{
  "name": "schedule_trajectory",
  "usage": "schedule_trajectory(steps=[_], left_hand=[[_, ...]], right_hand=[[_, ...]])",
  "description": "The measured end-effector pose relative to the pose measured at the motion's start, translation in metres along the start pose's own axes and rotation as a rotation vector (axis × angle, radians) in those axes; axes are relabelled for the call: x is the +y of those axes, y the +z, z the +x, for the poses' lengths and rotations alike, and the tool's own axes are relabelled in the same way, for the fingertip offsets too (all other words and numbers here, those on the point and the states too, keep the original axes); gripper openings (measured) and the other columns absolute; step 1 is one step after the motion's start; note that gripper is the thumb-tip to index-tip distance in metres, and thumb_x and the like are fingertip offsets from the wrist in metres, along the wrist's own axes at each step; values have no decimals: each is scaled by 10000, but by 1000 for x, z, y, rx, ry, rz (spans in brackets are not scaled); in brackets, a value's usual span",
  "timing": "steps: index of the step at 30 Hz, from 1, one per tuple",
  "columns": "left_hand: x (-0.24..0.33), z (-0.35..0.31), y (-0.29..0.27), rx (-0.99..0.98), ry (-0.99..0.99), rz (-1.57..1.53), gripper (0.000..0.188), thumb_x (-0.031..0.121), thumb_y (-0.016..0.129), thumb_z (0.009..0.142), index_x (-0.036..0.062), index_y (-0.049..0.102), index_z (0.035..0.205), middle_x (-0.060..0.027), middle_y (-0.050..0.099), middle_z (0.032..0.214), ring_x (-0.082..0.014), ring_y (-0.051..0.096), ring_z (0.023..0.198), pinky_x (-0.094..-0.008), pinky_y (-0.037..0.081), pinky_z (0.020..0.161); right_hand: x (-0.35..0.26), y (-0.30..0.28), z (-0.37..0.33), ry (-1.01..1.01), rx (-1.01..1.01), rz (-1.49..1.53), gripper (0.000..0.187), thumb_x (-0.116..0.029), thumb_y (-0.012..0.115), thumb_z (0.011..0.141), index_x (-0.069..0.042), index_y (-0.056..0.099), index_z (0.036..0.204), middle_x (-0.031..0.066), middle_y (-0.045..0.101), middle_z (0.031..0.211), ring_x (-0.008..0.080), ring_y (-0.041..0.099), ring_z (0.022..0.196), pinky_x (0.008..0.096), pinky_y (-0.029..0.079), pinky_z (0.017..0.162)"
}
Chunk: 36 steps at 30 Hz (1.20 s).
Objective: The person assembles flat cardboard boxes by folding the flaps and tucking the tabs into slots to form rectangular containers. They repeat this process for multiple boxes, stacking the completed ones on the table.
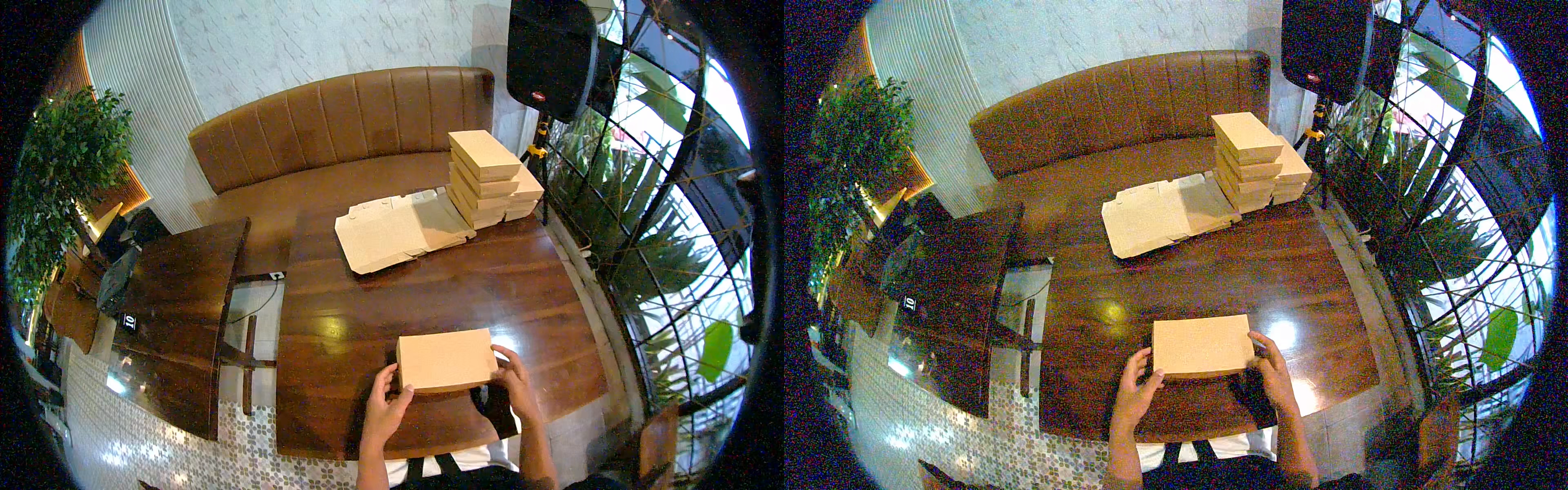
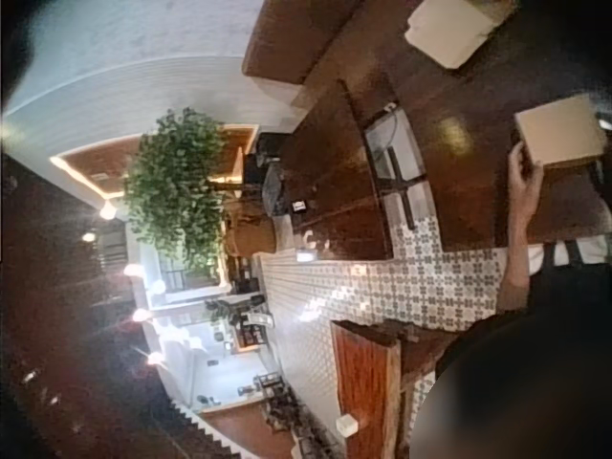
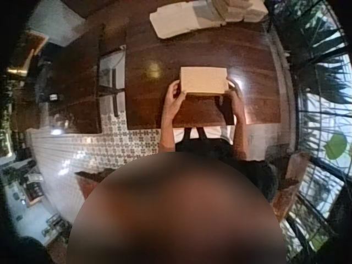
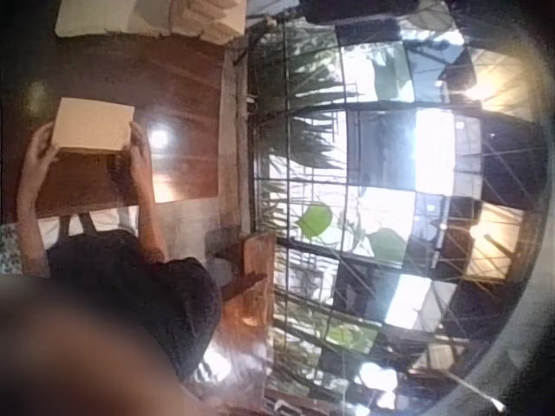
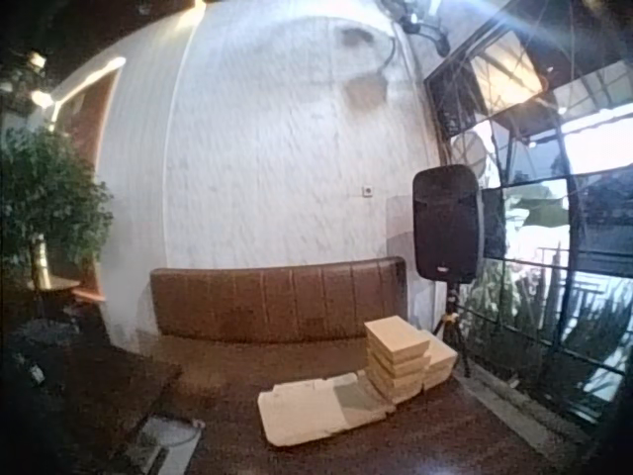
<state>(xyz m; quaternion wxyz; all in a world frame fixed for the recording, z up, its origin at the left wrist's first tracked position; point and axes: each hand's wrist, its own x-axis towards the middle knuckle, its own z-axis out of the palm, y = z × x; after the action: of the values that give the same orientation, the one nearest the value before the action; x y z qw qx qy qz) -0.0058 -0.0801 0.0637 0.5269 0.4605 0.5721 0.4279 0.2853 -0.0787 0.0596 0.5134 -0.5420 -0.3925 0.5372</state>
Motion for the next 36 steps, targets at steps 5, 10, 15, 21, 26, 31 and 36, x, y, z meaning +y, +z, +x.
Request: schedule_trajectory(steps=[5, 10, 15, 21, 26, 31, 36], left_hand=[[-8, 9, 15, 166, -32, 63, 686, 430, 747, 989, -39, 542, 1445, -275, 598, 1430, -359, 561, 1355, -457, 432, 1143], [-14, 22, 26, 210, 36, -78, 635, 341, 773, 989, -97, 564, 1397, -243, 641, 1395, -287, 600, 1306, -421, 432, 1144], [-21, 26, 24, 250, 22, -76, 610, 345, 811, 974, -118, 645, 1335, -212, 700, 1315, -240, 638, 1239, -384, 457, 1114], [-21, 25, 26, 245, 106, -302, 552, 333, 815, 974, -95, 690, 1301, -161, 718, 1285, -217, 646, 1213, -363, 464, 1109], [6, 11, 22, 158, 391, -499, 649, 289, 848, 934, -45, 600, 1431, -138, 613, 1467, -213, 573, 1344, -392, 436, 1163], [58, -6, 20, 139, 830, -421, 713, 272, 927, 835, 86, 514, 1386, -268, 457, 1592, -371, 482, 1463, -501, 407, 1206], [103, -6, 41, 162, 1131, -310, 699, 259, 954, 796, 135, 502, 1315, -308, 403, 1586, -472, 467, 1458, -556, 403, 1204]], right_hand=[[8, 22, 7, 7, 160, -104, 541, -175, 804, 950, -19, 563, 1409, 183, 714, 1261, 261, 686, 1138, 388, 538, 1024], [31, 29, 22, -88, 186, 44, 529, -162, 818, 939, 52, 593, 1367, 167, 727, 1241, 240, 683, 1146, 369, 533, 1028], [43, 23, 31, -34, 175, -103, 510, -188, 822, 943, 56, 629, 1346, 156, 730, 1251, 220, 678, 1166, 353, 521, 1042], [40, 22, 43, -128, 90, -84, 529, -164, 798, 971, 41, 581, 1408, 119, 708, 1290, 190, 663, 1183, 357, 527, 1037], [31, 19, 26, -244, -37, 375, 831, -231, 882, 892, -62, 423, 1564, 94, 678, 1337, 229, 642, 1238, 377, 518, 1068], [34, 27, 18, -167, -115, 609, 936, -269, 895, 857, -68, 360, 1598, 98, 632, 1406, 260, 639, 1245, 398, 532, 1052], [47, 58, 9, -12, -384, 817, 962, -249, 867, 873, -88, 296, 1630, 122, 569, 1487, 273, 623, 1255, 435, 534, 1032]])
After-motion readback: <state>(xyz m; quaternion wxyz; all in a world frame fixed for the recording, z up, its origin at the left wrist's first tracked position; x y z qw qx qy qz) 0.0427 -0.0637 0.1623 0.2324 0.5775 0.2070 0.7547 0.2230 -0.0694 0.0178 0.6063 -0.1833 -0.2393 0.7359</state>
